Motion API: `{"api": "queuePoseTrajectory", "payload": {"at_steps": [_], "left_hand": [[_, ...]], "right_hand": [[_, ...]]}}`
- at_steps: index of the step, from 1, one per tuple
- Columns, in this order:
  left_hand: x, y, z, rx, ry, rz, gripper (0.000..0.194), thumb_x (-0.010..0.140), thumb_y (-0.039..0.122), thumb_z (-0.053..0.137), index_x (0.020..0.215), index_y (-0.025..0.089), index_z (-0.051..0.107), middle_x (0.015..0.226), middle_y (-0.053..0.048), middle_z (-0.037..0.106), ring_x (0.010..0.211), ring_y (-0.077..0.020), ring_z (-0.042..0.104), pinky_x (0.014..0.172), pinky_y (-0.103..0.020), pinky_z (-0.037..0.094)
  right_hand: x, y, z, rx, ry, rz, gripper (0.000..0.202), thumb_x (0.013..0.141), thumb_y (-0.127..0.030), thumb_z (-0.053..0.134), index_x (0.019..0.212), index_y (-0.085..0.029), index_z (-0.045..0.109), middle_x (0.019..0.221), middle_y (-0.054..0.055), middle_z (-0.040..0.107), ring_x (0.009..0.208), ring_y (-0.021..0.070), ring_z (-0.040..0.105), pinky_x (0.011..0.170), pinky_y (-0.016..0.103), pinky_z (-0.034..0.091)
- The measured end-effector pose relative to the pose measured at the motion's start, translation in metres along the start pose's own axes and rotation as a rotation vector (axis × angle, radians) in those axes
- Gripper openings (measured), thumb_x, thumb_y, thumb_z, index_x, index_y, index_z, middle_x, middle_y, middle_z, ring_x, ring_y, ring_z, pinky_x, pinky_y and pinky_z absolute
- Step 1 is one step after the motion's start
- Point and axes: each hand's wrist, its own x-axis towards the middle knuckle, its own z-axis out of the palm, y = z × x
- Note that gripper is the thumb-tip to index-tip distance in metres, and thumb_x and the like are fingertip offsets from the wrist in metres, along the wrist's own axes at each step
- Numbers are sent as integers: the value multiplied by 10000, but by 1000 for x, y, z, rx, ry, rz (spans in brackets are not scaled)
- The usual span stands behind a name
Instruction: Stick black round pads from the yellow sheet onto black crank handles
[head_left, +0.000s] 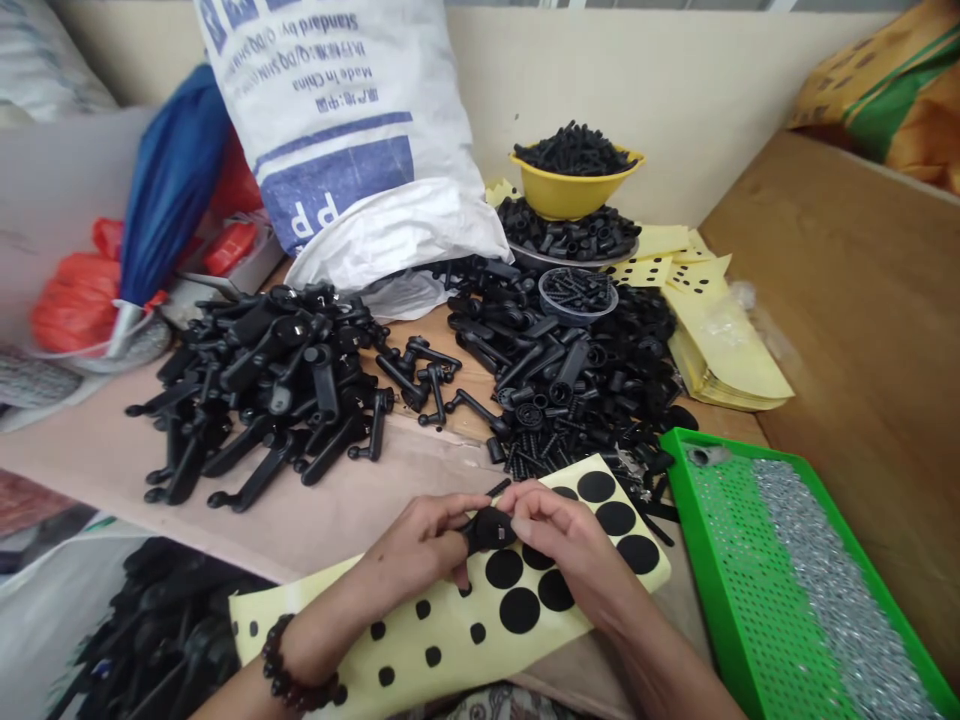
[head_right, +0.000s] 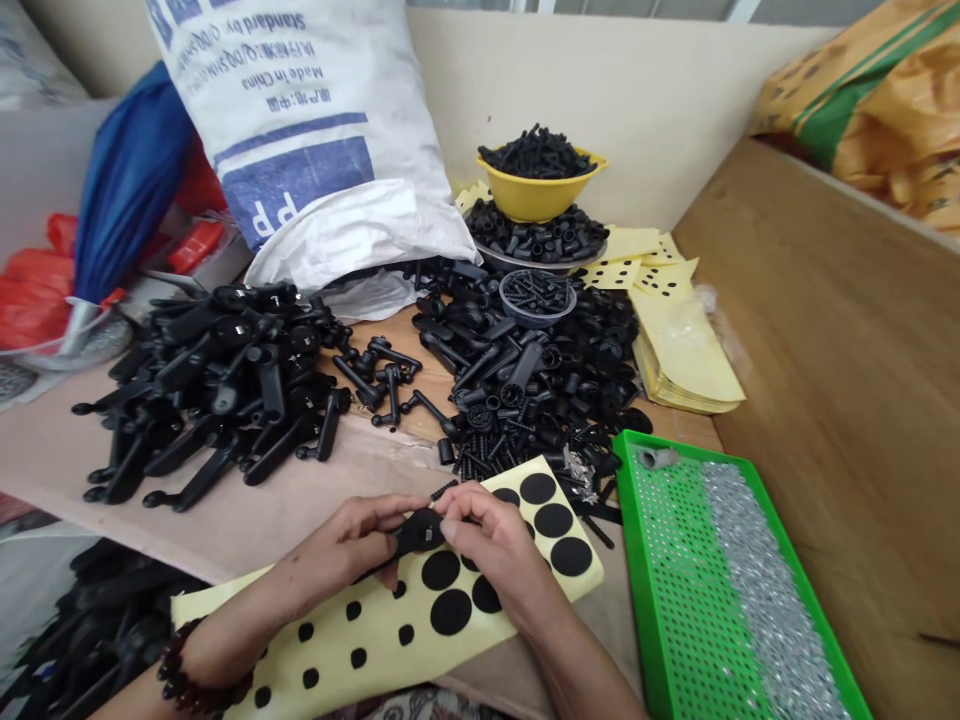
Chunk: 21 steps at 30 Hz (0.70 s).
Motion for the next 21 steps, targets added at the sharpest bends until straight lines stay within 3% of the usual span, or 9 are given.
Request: {"api": "queuePoseTrajectory", "payload": {"at_steps": [12,17,21], "left_hand": [[-2,4,-1,94,24,-7,424,783,215,484,1178,191,638,686,9,617,538,-110,526,505,-200,344],[-2,5,3,86,58,-11,434,813,312,537,1218,174,609,773,-16,640,544,-114,543,515,-210,369],[-3,8,4,108,67,-2,428,818,288,526,1219,166,614,628,20,575,526,-113,515,501,-203,355]], "right_hand": [[-1,-2,0,-107,1,-57,180,733,-299,641,614,-194,558,893,60,572,844,197,556,688,283,456],[-1,-1,1,-150,14,-107,163,738,-283,627,621,-197,551,866,57,572,819,193,558,632,268,460],[-2,-1,2,-160,19,-109,166,756,-281,609,622,-197,558,874,63,576,829,194,560,640,269,463]]}}
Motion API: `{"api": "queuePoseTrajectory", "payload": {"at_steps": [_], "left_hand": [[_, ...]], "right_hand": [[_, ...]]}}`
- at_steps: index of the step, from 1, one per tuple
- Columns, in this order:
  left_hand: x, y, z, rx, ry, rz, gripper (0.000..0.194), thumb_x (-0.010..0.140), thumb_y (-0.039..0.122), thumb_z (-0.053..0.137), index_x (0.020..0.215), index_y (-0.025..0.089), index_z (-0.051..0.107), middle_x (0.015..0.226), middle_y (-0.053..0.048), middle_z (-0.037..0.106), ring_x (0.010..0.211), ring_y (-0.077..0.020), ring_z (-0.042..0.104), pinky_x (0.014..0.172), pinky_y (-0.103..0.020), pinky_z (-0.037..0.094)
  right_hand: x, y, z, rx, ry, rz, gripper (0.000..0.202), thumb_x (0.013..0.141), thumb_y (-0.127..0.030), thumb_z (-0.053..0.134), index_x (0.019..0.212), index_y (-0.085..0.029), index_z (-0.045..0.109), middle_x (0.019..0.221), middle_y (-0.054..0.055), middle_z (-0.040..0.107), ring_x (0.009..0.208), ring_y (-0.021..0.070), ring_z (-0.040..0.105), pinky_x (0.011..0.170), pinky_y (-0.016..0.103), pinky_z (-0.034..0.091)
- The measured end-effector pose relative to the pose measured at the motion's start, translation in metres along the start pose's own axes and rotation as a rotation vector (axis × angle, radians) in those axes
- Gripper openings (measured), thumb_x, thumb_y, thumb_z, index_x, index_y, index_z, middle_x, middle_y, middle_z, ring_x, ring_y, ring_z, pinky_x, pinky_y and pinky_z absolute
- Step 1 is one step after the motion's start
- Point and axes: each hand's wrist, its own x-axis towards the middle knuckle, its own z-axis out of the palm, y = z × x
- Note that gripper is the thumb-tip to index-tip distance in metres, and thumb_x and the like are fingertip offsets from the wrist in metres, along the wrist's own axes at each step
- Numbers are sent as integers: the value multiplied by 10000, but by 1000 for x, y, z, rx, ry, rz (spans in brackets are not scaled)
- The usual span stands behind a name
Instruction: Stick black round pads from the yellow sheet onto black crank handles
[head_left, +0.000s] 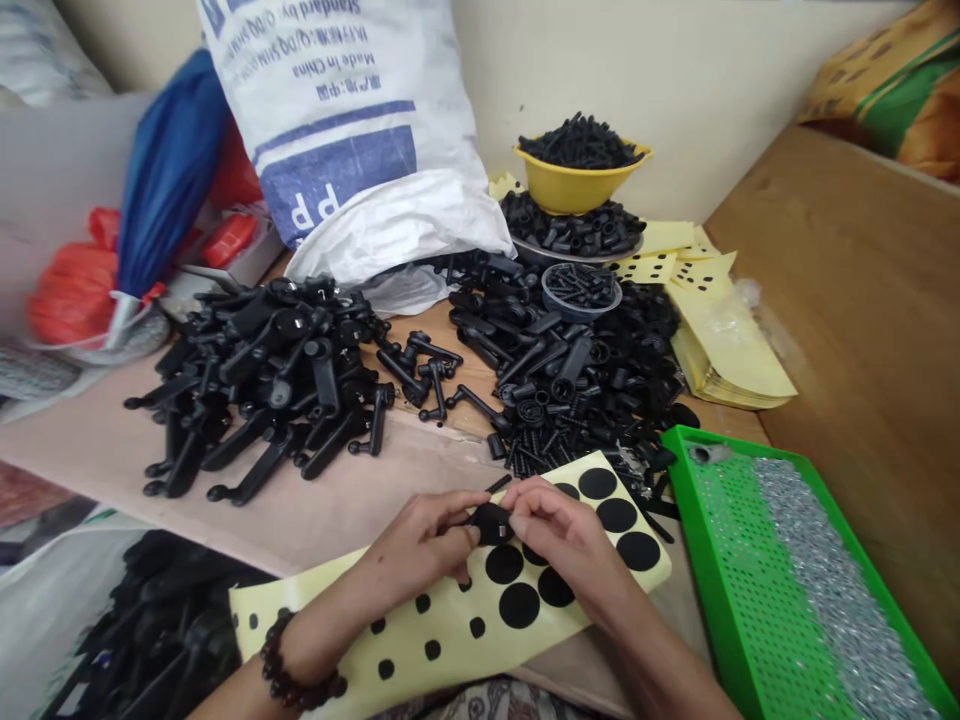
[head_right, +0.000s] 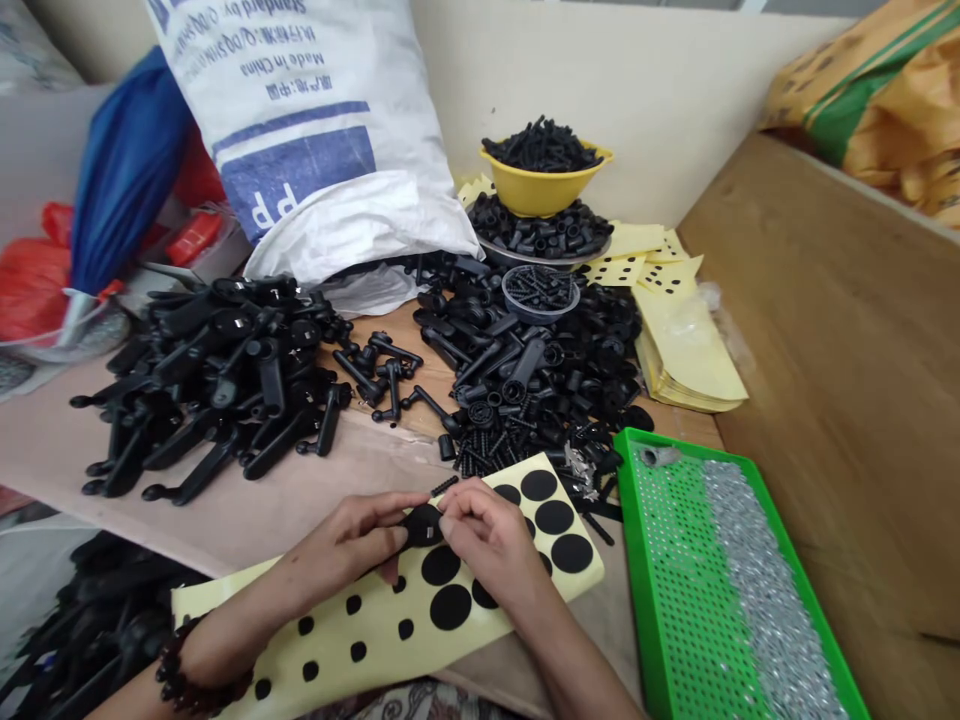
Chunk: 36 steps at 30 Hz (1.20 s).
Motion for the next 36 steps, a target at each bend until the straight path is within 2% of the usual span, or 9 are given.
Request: {"api": "queuePoseTrajectory", "payload": {"at_steps": [10,18,21,24,27,29,31,34,36], "left_hand": [[2,-6,4,-58,50,-3,424,777,367,588,1128,132,625,697,1,603,494,-94,511,500,-213,409],[6,-13,13,-21,164,-13,361,794,411,577,997,125,667,547,47,497,425,-77,411,416,-195,355],[3,-12,15,-43,214,48,331,784,399,597,963,134,678,573,35,536,461,-79,422,437,-189,375],[-1,-12,16,-127,252,80,359,754,414,632,982,140,676,722,-11,630,534,-93,478,477,-199,434],[-4,-13,15,-198,265,68,409,729,448,663,992,135,676,699,-9,618,527,-93,478,483,-209,449],[-5,-14,15,-229,266,62,423,727,454,668,1000,131,676,623,17,570,490,-82,454,470,-206,437],[-7,-14,17,-243,263,78,383,748,425,654,998,137,681,601,28,552,479,-75,441,460,-195,422],[-15,-16,28,-281,255,103,308,770,344,632,1006,155,685,624,26,573,493,-65,451,468,-175,412],[-21,-20,37,-382,254,83,339,723,328,671,1010,148,676,631,30,567,495,-58,456,468,-168,415]], "right_hand": [[0,-7,5,-71,12,-48,163,742,-250,584,596,-206,526,804,49,559,767,184,548,616,270,475],[-3,-8,1,-96,-21,-66,157,768,-239,604,620,-204,566,776,35,567,724,168,549,589,252,462],[-7,-8,-3,36,-44,24,147,777,-298,642,674,-195,660,870,55,620,834,190,579,714,281,492],[-11,-6,-3,320,-81,186,187,782,-351,656,755,-182,730,1046,79,644,919,205,603,862,336,482],[-12,-4,0,590,-39,286,228,744,-374,697,883,-196,729,1007,79,685,881,213,636,911,398,471],[-12,-1,2,623,17,269,308,749,-413,691,995,-227,684,939,63,706,856,216,648,888,412,484],[-13,3,4,442,38,202,324,789,-455,645,1040,-249,645,901,45,703,809,207,653,812,371,514],[-19,10,7,-99,-11,73,285,862,-462,545,1031,-255,644,857,39,700,687,195,651,661,306,531],[-23,16,10,-377,-43,-63,270,906,-424,470,1047,-271,643,912,46,718,727,211,677,682,304,544]]}}
